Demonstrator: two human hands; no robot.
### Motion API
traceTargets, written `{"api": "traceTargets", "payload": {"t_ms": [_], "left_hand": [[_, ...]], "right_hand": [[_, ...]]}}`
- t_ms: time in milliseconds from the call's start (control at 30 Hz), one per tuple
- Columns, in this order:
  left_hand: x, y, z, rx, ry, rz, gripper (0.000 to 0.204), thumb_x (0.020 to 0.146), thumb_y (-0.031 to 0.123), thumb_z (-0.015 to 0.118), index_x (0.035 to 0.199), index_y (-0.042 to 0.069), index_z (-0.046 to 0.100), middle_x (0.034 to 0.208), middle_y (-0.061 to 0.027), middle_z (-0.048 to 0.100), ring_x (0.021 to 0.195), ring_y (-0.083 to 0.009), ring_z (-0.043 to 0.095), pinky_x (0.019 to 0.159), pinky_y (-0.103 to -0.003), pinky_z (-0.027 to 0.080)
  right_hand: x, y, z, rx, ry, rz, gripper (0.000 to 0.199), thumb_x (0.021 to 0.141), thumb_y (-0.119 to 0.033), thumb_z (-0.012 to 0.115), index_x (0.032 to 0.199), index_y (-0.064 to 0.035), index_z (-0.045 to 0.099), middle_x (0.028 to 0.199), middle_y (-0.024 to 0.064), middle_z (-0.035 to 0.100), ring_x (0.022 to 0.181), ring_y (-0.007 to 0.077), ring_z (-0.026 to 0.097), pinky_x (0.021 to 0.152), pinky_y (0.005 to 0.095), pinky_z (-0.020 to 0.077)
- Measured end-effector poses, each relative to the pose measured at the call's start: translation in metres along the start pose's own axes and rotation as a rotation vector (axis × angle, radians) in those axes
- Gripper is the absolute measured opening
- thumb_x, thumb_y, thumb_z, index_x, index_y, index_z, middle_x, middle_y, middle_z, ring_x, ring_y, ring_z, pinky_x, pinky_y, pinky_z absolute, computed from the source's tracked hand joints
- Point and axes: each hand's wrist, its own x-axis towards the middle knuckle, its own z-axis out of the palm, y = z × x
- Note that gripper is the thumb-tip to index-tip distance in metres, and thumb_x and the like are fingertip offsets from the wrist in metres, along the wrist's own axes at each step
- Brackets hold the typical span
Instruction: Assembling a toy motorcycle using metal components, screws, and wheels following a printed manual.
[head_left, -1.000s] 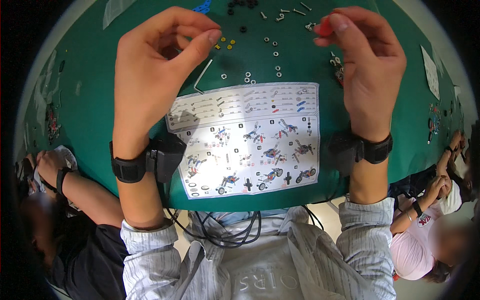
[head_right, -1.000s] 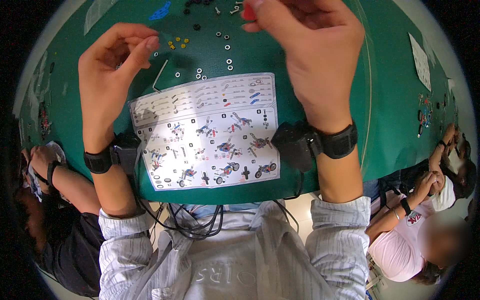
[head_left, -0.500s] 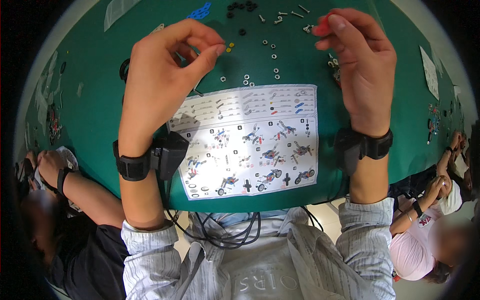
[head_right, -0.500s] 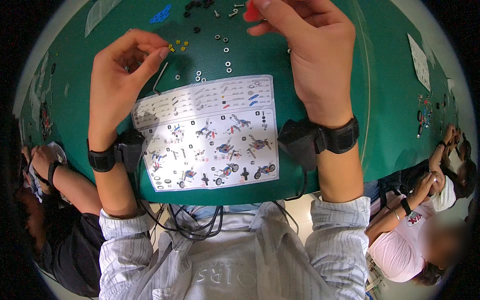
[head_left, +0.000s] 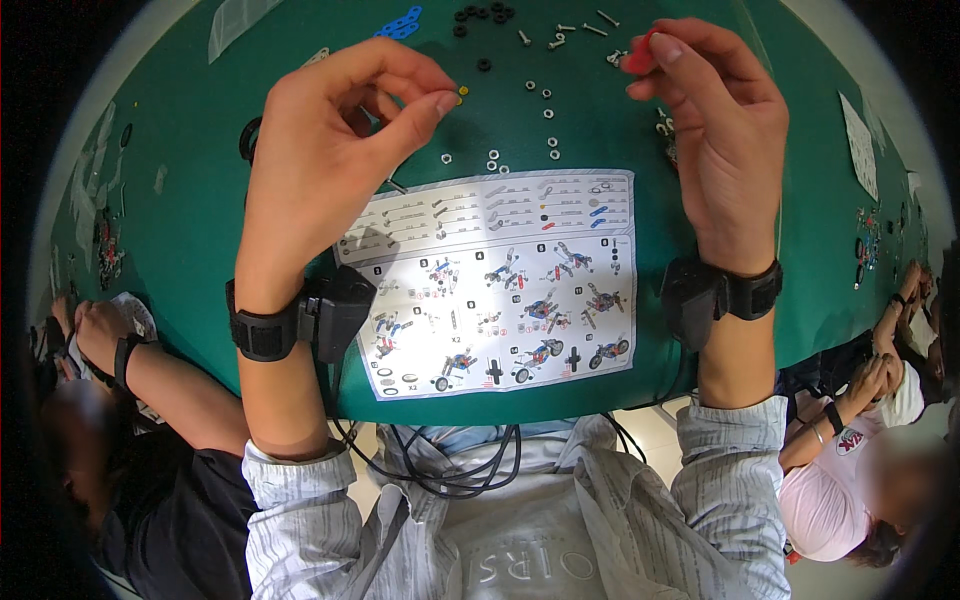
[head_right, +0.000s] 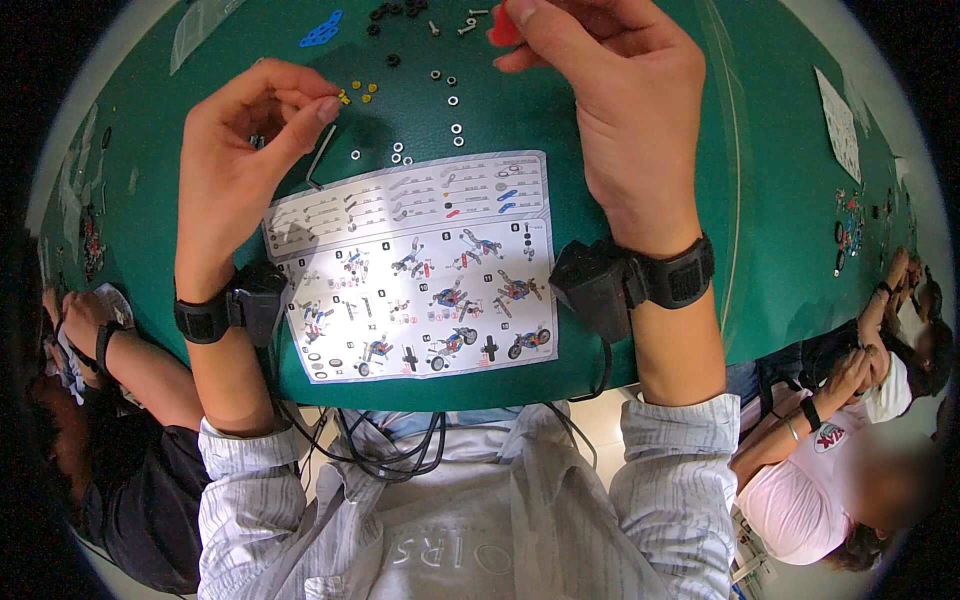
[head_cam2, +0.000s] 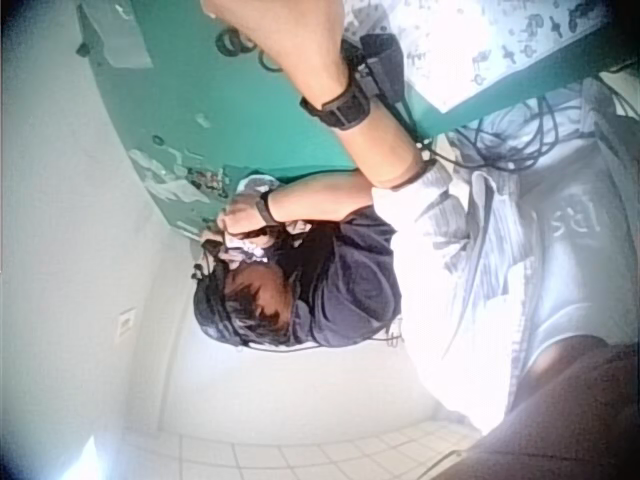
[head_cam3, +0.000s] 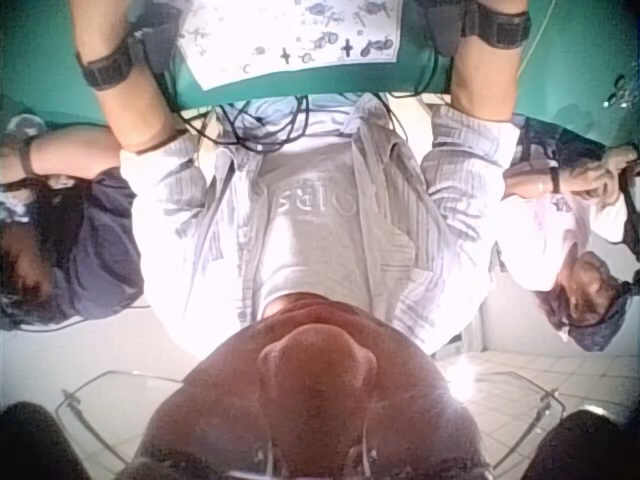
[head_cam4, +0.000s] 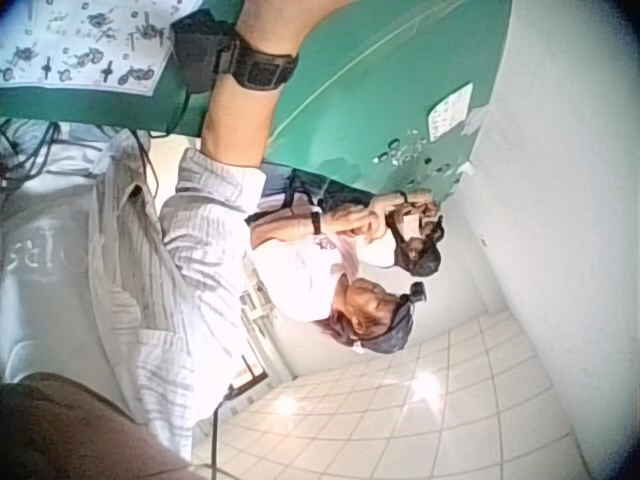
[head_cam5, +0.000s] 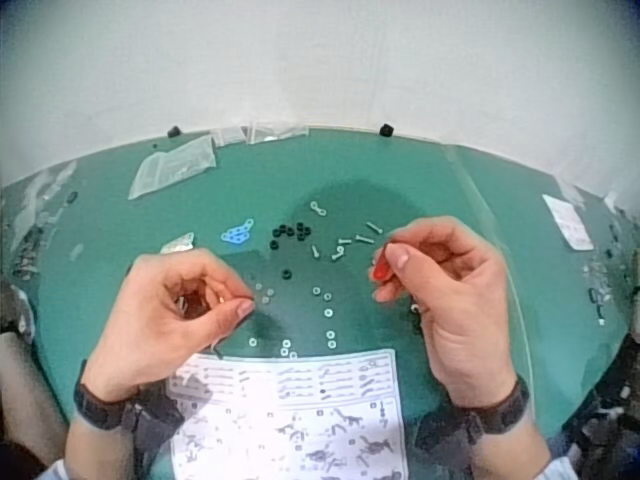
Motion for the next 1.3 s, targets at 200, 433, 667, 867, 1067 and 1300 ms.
{"api": "traceTargets", "payload": {"t_ms": [200, 433, 667, 867, 1067, 1300], "left_hand": [[-0.0005, 0.0029, 0.0005, 0.009, 0.004, -0.004, 0.009, 0.09, 0.006, 0.07, 0.096, 0.001, 0.067, 0.084, 0.0031, 0.065, 0.073, -0.0014, 0.052, 0.066, -0.018, 0.042], [0.0001, 0.0008, -0.0009, 0.01, 0.001, -0.007, 0.009, 0.091, 0.006, 0.07, 0.098, 0.0, 0.067, 0.085, 0.0022, 0.065, 0.073, -0.0019, 0.053, 0.066, -0.018, 0.042], [0.001, -0.0004, -0.0011, 0.002, -0.009, -0.026, 0.009, 0.091, 0.006, 0.07, 0.097, 0.0, 0.067, 0.087, 0.002, 0.066, 0.074, -0.0019, 0.054, 0.067, -0.018, 0.043], [0.0011, -0.0005, -0.001, 0.014, -0.001, 0.003, 0.009, 0.09, 0.006, 0.071, 0.097, 0.0, 0.067, 0.087, 0.0024, 0.066, 0.075, -0.002, 0.054, 0.067, -0.018, 0.043], [-0.0002, 0.001, -0.0002, 0.013, -0.003, -0.019, 0.009, 0.09, 0.006, 0.071, 0.096, 0.0, 0.068, 0.086, 0.0022, 0.066, 0.075, -0.0022, 0.055, 0.067, -0.018, 0.043], [0.0004, 0.0011, -0.0018, -0.007, -0.001, -0.027, 0.009, 0.09, 0.006, 0.071, 0.097, 0.001, 0.068, 0.086, 0.0024, 0.066, 0.075, -0.002, 0.054, 0.067, -0.018, 0.043]], "right_hand": [[-0.0008, 0.0008, 0.0004, 0.009, 0.0, -0.001, 0.022, 0.092, -0.006, 0.065, 0.111, 0.0057, 0.066, 0.098, 0.0139, 0.07, 0.089, 0.0214, 0.069, 0.076, 0.0292, 0.0555], [-0.0006, -0.0011, 0.0012, 0.0, -0.01, 0.011, 0.021, 0.093, -0.006, 0.064, 0.11, 0.0059, 0.065, 0.097, 0.0145, 0.07, 0.088, 0.0213, 0.069, 0.075, 0.029, 0.0549], [-0.0003, -0.0021, 0.0023, -0.011, 0.018, 0.019, 0.02, 0.092, -0.006, 0.064, 0.108, 0.0056, 0.065, 0.097, 0.0143, 0.069, 0.087, 0.0207, 0.068, 0.075, 0.0288, 0.0544], [0.0, -0.0019, 0.0017, 0.003, 0.007, 0.02, 0.02, 0.092, -0.006, 0.064, 0.108, 0.0059, 0.065, 0.096, 0.0139, 0.069, 0.086, 0.0204, 0.068, 0.075, 0.0287, 0.0542], [-0.0031, -0.0053, 0.003, -0.023, 0.036, 0.042, 0.021, 0.092, -0.006, 0.064, 0.109, 0.0061, 0.065, 0.096, 0.0138, 0.069, 0.087, 0.0202, 0.068, 0.075, 0.0286, 0.0538], [0.0001, -0.0054, -0.0013, -0.027, 0.049, 0.037, 0.021, 0.093, -0.006, 0.062, 0.11, 0.0068, 0.065, 0.097, 0.0138, 0.069, 0.087, 0.0206, 0.067, 0.074, 0.0289, 0.0535]]}}
